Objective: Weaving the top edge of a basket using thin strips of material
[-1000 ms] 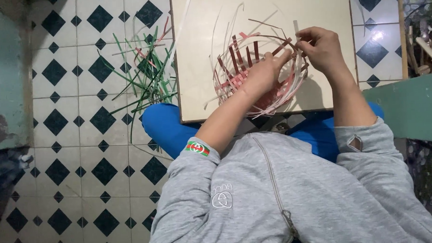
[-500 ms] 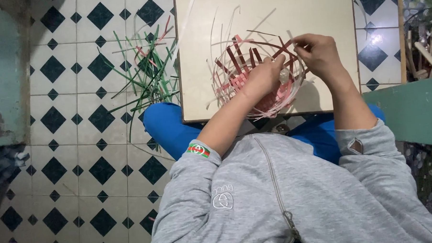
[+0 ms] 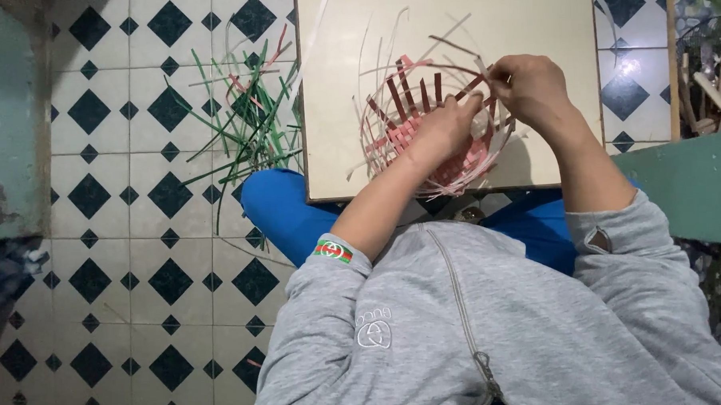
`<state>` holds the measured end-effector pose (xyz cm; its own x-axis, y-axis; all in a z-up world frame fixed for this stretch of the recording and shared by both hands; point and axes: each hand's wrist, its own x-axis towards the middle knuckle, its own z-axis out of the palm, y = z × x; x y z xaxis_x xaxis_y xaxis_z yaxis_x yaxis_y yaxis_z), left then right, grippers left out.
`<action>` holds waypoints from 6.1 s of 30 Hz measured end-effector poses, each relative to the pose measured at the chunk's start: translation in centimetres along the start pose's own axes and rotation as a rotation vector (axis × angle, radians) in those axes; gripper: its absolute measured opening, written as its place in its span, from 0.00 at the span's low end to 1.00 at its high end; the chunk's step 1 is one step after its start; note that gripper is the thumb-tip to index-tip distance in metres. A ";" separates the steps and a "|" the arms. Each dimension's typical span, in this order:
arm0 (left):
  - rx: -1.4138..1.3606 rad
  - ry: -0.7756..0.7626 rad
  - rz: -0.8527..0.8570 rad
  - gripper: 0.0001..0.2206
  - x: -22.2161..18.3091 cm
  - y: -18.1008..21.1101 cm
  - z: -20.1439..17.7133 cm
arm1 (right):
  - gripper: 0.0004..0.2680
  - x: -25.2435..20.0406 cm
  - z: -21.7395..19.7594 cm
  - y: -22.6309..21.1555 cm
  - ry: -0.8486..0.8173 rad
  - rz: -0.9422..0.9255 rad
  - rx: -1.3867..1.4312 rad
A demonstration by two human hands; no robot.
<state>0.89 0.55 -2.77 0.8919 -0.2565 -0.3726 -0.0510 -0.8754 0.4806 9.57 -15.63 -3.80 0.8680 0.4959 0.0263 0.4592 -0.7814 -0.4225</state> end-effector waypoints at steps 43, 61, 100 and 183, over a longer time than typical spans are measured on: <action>0.308 0.569 0.351 0.17 2.3 -3.7 7.1 | 0.08 0.3 4.7 1.4 0.180 -0.243 -0.690; -0.068 0.047 0.020 0.20 -0.3 -0.6 0.1 | 0.06 0.4 3.7 2.1 -0.082 -0.092 -0.352; -0.158 0.212 -0.040 0.26 2.2 -3.4 5.5 | 0.08 -0.6 3.4 2.8 -0.277 -0.004 -0.091; -2.000 0.522 -0.152 0.25 5.2 -1.8 10.4 | 0.09 -2.4 0.3 -1.6 -0.354 0.056 -0.116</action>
<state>0.91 -3.48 -13.82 0.8748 0.1887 -0.4462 0.1485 0.7723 0.6177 6.69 -15.48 -3.52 0.7826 0.5355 -0.3175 0.4487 -0.8387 -0.3088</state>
